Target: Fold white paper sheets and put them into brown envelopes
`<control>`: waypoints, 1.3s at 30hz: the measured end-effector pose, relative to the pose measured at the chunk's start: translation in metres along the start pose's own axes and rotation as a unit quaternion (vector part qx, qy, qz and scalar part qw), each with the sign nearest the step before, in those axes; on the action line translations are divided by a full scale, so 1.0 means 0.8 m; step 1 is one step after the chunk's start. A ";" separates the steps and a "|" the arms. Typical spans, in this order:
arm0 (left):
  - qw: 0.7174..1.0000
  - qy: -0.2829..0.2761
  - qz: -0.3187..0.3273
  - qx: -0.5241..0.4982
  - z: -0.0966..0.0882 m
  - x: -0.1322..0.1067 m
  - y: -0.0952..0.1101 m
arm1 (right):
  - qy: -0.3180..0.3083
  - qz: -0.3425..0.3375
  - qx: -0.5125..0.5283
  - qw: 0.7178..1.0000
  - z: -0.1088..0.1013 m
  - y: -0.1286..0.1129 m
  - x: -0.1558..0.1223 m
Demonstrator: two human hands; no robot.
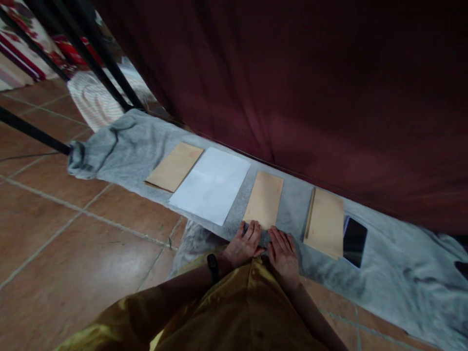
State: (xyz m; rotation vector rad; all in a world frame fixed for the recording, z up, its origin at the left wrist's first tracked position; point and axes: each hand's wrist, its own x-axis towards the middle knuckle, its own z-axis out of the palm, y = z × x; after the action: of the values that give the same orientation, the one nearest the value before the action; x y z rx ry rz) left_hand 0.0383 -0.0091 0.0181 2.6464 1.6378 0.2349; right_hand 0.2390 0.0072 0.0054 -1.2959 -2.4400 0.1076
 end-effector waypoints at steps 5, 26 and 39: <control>0.998 0.042 -0.037 0.016 0.007 -0.012 -0.009 | -0.005 0.018 0.000 1.000 -0.003 -0.006 0.004; 0.825 0.101 -0.367 -0.418 -0.015 0.052 -0.067 | 0.092 0.182 0.101 0.974 0.014 -0.009 0.052; 0.548 0.066 -0.415 -0.723 -0.046 0.060 -0.062 | 0.152 0.285 0.378 0.867 0.031 0.012 0.054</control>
State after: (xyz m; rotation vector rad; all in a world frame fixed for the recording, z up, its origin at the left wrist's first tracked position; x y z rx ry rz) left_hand 0.0101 0.0538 0.0552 0.5399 1.3500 1.0873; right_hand 0.2157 0.0508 -0.0077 -1.4318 -1.4239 0.8485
